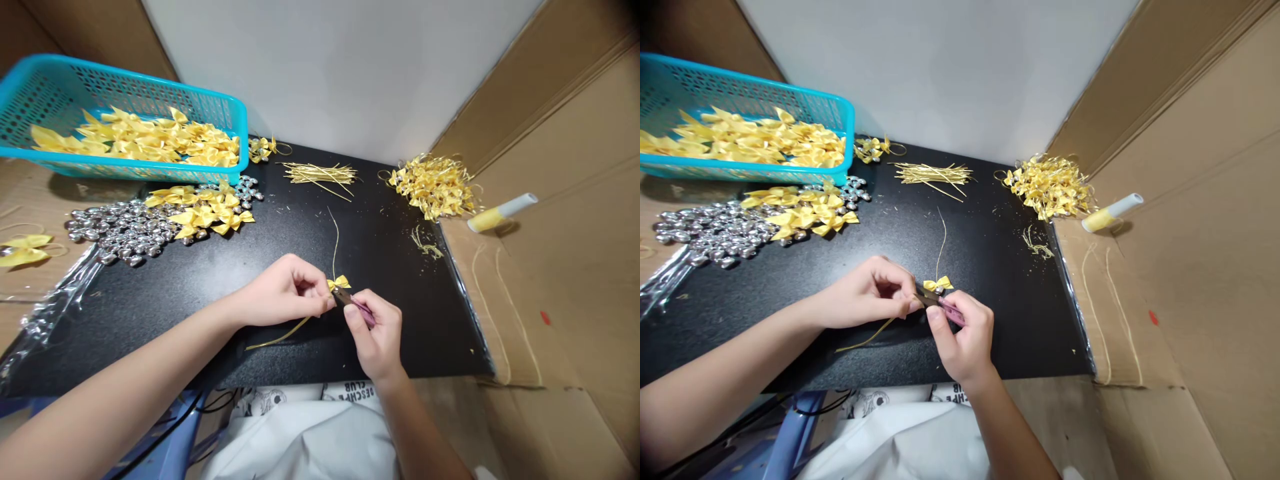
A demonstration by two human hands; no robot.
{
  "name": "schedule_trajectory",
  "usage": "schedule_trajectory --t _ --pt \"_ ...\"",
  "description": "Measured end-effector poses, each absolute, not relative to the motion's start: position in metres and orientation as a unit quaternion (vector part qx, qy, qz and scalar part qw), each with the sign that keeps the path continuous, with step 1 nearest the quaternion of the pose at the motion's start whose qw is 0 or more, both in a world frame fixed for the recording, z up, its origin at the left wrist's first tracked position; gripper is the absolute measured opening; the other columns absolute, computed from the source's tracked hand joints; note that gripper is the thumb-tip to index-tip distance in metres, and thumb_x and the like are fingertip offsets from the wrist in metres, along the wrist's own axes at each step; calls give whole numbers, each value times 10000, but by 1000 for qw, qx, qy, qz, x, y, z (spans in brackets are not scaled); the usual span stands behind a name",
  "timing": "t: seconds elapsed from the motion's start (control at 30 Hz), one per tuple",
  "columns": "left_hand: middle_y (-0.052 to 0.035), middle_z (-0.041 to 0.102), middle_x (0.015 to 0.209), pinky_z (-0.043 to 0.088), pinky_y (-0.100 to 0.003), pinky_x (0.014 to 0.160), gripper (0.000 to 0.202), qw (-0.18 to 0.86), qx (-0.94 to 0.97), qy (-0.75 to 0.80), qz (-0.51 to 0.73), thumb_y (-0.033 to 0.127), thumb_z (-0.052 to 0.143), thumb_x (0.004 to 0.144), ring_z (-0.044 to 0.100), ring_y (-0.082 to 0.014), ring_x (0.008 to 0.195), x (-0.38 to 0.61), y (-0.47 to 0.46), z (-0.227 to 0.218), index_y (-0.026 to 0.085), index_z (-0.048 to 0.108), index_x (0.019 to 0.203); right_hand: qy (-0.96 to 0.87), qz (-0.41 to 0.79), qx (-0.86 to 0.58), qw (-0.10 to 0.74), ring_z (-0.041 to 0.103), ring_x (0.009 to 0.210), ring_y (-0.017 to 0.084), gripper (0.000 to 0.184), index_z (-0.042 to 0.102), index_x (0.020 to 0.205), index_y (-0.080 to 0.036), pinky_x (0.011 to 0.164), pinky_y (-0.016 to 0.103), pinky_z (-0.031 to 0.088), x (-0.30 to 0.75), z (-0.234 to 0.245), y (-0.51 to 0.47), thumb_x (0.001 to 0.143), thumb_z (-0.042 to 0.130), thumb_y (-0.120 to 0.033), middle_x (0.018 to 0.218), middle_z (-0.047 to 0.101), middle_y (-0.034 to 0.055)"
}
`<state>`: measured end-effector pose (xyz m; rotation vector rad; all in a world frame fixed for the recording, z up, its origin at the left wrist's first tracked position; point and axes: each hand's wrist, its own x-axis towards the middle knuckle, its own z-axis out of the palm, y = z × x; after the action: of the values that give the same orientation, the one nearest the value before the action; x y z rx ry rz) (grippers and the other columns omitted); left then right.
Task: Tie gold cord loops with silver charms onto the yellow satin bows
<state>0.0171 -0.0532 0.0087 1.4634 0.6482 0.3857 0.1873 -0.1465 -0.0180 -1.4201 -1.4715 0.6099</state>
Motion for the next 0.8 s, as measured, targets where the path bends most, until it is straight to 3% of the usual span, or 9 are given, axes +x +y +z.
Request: schedule_trajectory --t 0.2,0.63,0.8 --pt "20 519 535 328 -188 506 176 684 649 286 170 230 670 711 397 -67 515 17 -52 10 106 618 597 -612 263 -579 470 377 500 89 248 524 660 -184 467 215 306 186 -19 -146 861 576 -320 587 461 -30" --pt "39 486 498 308 -173 481 191 693 637 291 172 215 680 704 372 -51 486 18 -54 10 106 603 568 -613 242 -585 473 372 496 81 317 497 597 -176 496 217 318 185 -18 -146 870 580 -312 544 432 -43" --pt "-8 614 542 377 -169 501 172 677 645 302 182 238 719 691 479 -73 505 17 -51 11 105 670 594 -540 228 -632 508 435 500 95 234 580 814 -174 480 215 344 201 -23 -150 899 537 -388 602 497 -38"
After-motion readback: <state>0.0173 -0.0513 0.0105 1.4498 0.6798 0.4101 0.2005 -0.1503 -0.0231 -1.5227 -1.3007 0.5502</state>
